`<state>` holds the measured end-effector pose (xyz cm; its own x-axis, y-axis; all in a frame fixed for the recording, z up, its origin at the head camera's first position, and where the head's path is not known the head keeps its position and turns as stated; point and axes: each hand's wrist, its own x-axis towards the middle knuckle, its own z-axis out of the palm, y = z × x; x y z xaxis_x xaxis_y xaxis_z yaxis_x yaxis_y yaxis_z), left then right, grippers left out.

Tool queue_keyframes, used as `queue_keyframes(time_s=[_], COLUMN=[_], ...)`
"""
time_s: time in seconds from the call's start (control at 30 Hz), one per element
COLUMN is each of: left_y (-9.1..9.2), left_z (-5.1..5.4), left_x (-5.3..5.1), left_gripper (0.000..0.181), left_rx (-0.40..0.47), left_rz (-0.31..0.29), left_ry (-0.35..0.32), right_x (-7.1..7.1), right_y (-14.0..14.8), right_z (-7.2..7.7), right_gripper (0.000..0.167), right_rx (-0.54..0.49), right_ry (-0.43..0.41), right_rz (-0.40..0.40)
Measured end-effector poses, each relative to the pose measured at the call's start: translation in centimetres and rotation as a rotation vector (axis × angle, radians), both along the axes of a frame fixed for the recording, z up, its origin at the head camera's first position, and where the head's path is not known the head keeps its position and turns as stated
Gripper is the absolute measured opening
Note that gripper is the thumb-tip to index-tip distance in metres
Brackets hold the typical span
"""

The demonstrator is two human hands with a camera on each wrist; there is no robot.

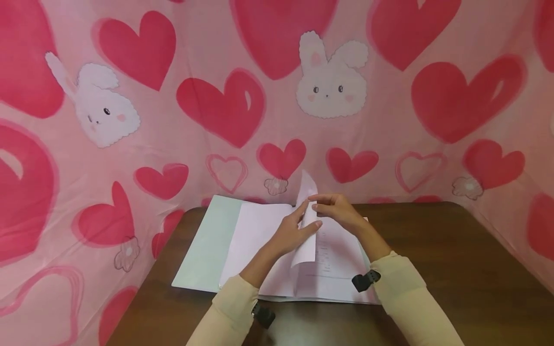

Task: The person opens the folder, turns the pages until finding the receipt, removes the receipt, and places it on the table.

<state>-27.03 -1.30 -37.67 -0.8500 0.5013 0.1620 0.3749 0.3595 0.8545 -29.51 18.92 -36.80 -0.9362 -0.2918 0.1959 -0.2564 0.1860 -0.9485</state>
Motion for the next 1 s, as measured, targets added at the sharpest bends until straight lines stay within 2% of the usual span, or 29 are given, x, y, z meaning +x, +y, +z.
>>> queue_keyframes(time_s=[0.17,0.33,0.4,0.57,0.77,1.0], left_y=[-0.4,-0.6,-0.6,-0.9,-1.5,-2.2], left_z=[0.7,1.5,1.9,2.6,3.1,3.0], left_x=[0.1,-0.1,-0.3,-1.1,-1.8,-2.1], left_gripper=[0.081,0.080,0.078,0.063,0.052,0.060], left_rx=[0.014,0.014,-0.003,-0.076,-0.062,-0.121], left_rz=[0.006,-0.016,-0.016,0.013,0.039,0.002], left_ry=[0.032,0.017,0.006,0.033,0.067,0.143], right_x=[0.0,0.0,0.0,-0.1,-0.2,0.0], right_y=[-0.8,-1.3,-1.4,-1.3,-1.5,-1.3], right_z=[-0.2,-0.7,-0.8,-1.1,-1.3,-1.9], right_gripper=[0.044,0.051,0.056,0.062,0.060,0.058], right_rx=[-0.025,-0.054,-0.095,-0.152,-0.128,-0.061], right_ry=[0.017,0.027,0.009,-0.041,-0.064,-0.055], right_rz=[-0.001,0.003,0.025,0.099,0.139,0.132])
